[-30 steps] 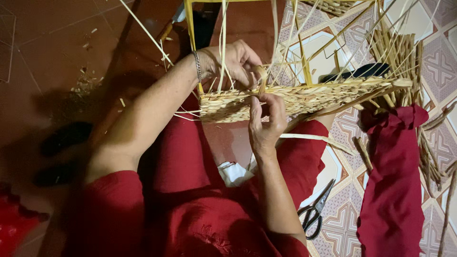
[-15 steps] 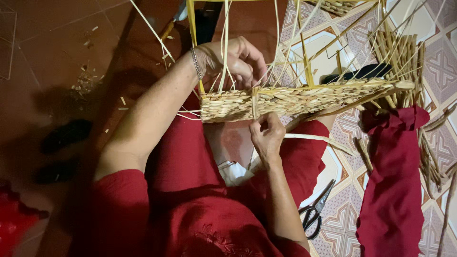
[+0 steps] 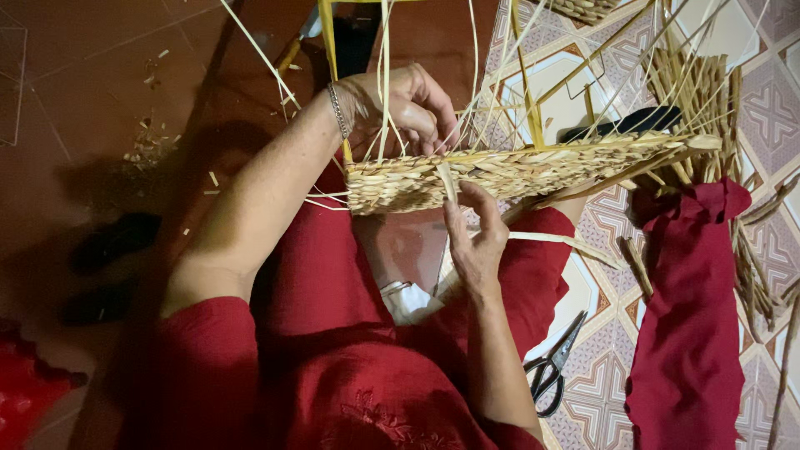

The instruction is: The person weaves a basket by hand, threading thin strips of dried plant material through a yellow frame. They use scissors to trim excess material and continue weaving the basket's body.

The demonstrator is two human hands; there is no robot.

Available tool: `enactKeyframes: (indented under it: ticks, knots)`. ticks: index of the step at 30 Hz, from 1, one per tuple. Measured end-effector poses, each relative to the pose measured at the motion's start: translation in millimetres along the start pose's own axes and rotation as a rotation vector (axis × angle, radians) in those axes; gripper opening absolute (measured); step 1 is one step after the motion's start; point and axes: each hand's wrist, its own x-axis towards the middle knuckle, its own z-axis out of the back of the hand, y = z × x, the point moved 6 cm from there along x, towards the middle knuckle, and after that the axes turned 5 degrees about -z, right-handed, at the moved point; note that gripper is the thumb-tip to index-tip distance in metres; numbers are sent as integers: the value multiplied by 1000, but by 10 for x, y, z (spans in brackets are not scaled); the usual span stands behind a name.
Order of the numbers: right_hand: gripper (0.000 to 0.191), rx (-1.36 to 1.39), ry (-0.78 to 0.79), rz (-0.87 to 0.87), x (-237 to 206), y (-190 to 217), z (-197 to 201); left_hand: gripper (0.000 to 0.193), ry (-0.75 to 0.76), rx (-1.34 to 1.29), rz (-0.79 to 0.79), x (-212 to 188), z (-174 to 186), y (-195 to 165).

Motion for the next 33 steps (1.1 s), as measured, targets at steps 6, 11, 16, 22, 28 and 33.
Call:
enactKeyframes:
  ticks: [6,11,16,22,28,33]
  knots:
    - [18,-133,-18,3,192,-23,-88,19,9,-30,21,12,-6,21]
    - [13,65,5,-124,187,-129,-77,18,-14,-39,-38,29,13,60]
    - [14,683,214,-401,84,-136,152,27,6,-133,-142,68,78,81]
    - [27,801,261,-191,176,224,260,29,19,-71,-101,98,72,79]
    - [20,375,175,-28,375,423,94,50,11,-11,-96,85,14,-3]
    - [32,417,69,-79,555,381,-47,62,-134,171,-225,136,92,84]
